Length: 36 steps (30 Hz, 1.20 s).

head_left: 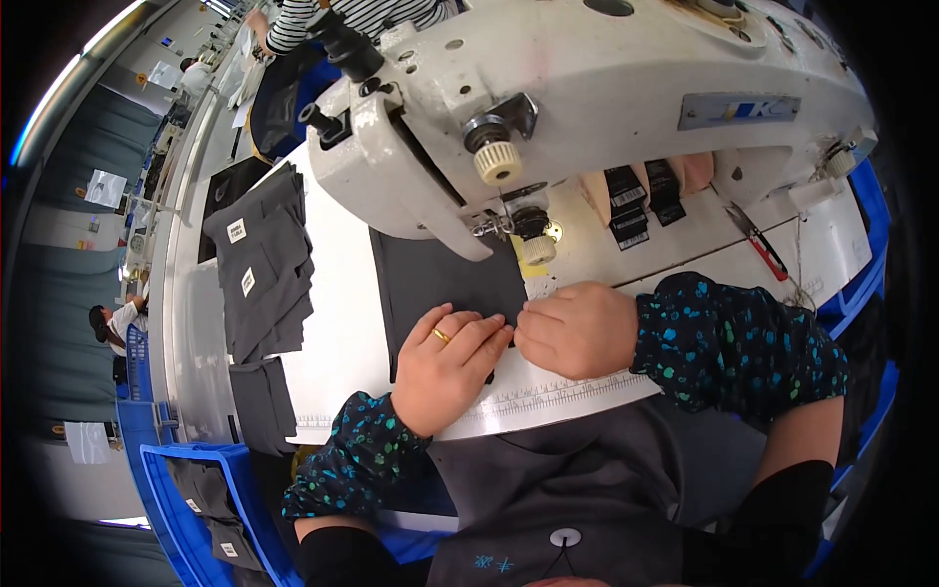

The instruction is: Sewing small black pocket pieces onto larger black fabric components using an industrial sewing machine.

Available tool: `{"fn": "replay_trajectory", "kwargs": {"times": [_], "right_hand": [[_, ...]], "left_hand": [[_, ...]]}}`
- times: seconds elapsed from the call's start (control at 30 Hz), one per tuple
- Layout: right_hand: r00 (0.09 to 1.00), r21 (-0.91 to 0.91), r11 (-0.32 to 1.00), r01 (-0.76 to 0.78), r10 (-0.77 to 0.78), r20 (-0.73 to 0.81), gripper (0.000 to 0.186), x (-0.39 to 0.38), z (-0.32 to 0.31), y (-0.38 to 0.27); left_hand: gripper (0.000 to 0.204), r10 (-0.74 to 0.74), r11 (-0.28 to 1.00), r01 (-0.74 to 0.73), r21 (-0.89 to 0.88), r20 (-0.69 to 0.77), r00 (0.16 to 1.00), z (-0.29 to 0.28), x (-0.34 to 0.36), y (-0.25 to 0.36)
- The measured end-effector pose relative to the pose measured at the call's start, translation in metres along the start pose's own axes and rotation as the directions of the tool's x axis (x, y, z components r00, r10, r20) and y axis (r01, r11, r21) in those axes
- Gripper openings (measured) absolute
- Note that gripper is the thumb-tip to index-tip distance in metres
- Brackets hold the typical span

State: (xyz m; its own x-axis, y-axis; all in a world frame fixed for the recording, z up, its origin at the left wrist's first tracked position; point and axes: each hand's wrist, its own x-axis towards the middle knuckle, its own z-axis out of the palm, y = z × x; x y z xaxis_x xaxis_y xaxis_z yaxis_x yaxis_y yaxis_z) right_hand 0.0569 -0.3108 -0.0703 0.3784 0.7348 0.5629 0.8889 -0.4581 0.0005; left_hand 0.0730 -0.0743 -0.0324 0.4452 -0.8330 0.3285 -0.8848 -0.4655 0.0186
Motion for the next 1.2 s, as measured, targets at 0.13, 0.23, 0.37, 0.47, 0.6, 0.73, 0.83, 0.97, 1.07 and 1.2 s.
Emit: {"fn": "replay_trajectory", "kwargs": {"times": [0.13,0.23,0.37,0.47,0.6,0.73,0.83,0.97,1.07,1.2], "right_hand": [[0.999,-0.021,1.0,-0.013,0.012,-0.051,0.018,0.004,0.007,0.016],[0.999,-0.011,0.999,-0.038,0.037,-0.033,0.019,0.007,0.009,0.026],[0.997,-0.047,0.996,-0.074,0.075,0.006,0.019,0.012,0.004,0.037],[0.993,-0.08,0.992,-0.097,0.091,-0.071,0.007,0.014,0.012,0.044],[0.99,-0.056,0.991,-0.125,0.128,0.051,0.019,0.013,0.007,0.044],[0.977,0.044,0.976,-0.212,0.213,-0.019,0.019,0.008,0.01,0.031],[0.958,0.089,0.954,-0.286,0.288,-0.007,0.02,0.011,0.003,0.024],[0.936,-0.006,0.936,-0.351,0.351,0.012,0.018,0.015,-0.002,0.026],[0.92,-0.053,0.919,-0.39,0.391,0.011,0.02,0.017,-0.001,0.031],[0.904,-0.033,0.906,-0.423,0.419,-0.08,0.022,0.017,0.003,0.034]], "left_hand": [[0.029,0.016,1.0,-0.016,0.011,-0.009,1.0,0.002,0.01,-0.013],[0.028,0.026,1.0,-0.025,0.019,-0.033,0.999,0.008,0.015,-0.024],[0.027,-0.012,1.0,0.011,-0.021,-0.055,0.998,0.011,0.026,-0.033],[0.025,-0.031,0.999,0.027,-0.047,-0.077,0.997,0.014,0.03,-0.038],[0.035,-0.035,0.994,0.026,-0.108,-0.077,0.996,0.02,0.025,-0.044],[0.047,0.027,0.994,-0.033,-0.103,-0.059,0.998,0.018,0.02,-0.045],[0.04,0.01,0.994,-0.016,-0.112,-0.055,0.998,0.016,0.022,-0.043],[0.042,0.011,0.999,-0.013,-0.042,-0.044,0.999,0.018,0.028,-0.053],[0.039,0.037,0.997,-0.043,-0.067,-0.084,0.996,0.023,0.037,-0.065],[0.039,-0.11,0.994,0.11,-0.003,0.066,0.992,0.025,0.037,-0.074]]}}
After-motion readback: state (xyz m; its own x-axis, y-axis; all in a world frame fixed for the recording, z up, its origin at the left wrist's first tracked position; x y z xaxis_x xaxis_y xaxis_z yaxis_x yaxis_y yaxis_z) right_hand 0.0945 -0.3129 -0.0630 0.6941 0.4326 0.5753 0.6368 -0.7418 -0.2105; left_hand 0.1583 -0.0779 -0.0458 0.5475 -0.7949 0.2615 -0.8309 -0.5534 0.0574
